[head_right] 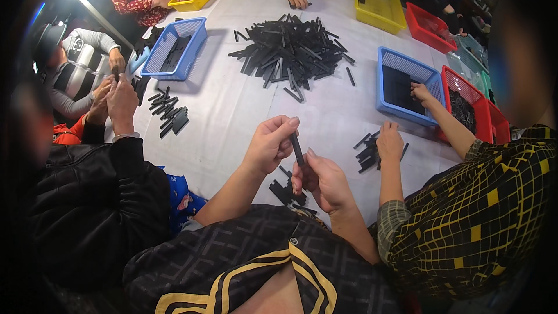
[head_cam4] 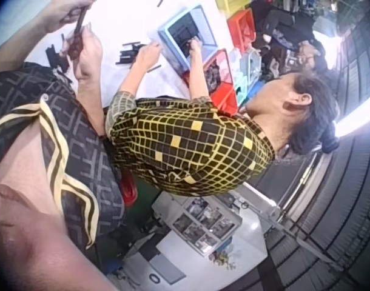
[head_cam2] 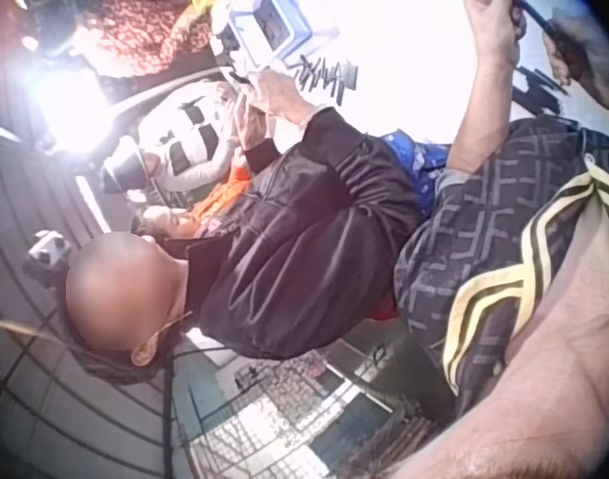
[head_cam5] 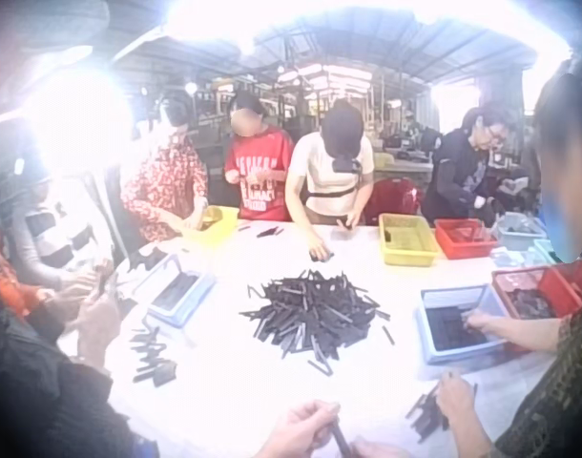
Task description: The person sits at a table with several others and repeatedly picks up small black plastic pieces, snaps them together by hand, and places the assembled units into a blue basket. The task continues throughout the clip with multiple participants performing the same assembly.
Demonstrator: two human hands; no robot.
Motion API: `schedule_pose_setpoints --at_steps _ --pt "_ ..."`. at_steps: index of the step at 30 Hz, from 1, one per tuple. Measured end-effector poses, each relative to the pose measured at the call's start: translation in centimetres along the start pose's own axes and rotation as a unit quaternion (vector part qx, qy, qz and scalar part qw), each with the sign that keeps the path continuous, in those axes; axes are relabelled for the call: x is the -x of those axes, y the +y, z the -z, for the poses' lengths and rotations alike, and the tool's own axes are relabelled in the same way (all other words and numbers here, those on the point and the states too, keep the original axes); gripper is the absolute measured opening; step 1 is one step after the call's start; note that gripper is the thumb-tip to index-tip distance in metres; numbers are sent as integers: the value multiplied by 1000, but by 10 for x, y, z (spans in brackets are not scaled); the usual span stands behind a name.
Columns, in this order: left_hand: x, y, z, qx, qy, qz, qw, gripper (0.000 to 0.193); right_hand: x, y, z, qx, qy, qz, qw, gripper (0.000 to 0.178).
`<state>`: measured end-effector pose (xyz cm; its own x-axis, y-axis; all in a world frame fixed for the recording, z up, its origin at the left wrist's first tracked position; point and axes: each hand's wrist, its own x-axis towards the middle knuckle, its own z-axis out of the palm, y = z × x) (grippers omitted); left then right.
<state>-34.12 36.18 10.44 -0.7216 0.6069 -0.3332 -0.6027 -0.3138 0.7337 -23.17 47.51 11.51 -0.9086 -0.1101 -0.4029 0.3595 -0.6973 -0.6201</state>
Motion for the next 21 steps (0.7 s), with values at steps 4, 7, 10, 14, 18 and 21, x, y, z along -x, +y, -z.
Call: schedule_pose_setpoints --at_steps 4,7,10,14,18,21 --pt "-1 -8 2 -25 6 -21 999 23 -3 1 -1 6 -1 1 1000 40" --pt "-2 -10 2 -40 10 -44 998 23 -5 3 -2 24 12 7 1000 38" --pt "-5 -13 3 -91 22 -78 992 24 -8 5 0 99 28 20 995 34" --pt "-9 -19 11 -165 44 -127 977 26 -8 12 6 182 24 58 981 28" --pt "-9 -18 9 -171 47 -136 975 26 -2 8 3 177 -5 65 982 26" --pt "-9 -9 10 -152 45 -124 980 26 2 4 -3 211 -17 68 975 27"
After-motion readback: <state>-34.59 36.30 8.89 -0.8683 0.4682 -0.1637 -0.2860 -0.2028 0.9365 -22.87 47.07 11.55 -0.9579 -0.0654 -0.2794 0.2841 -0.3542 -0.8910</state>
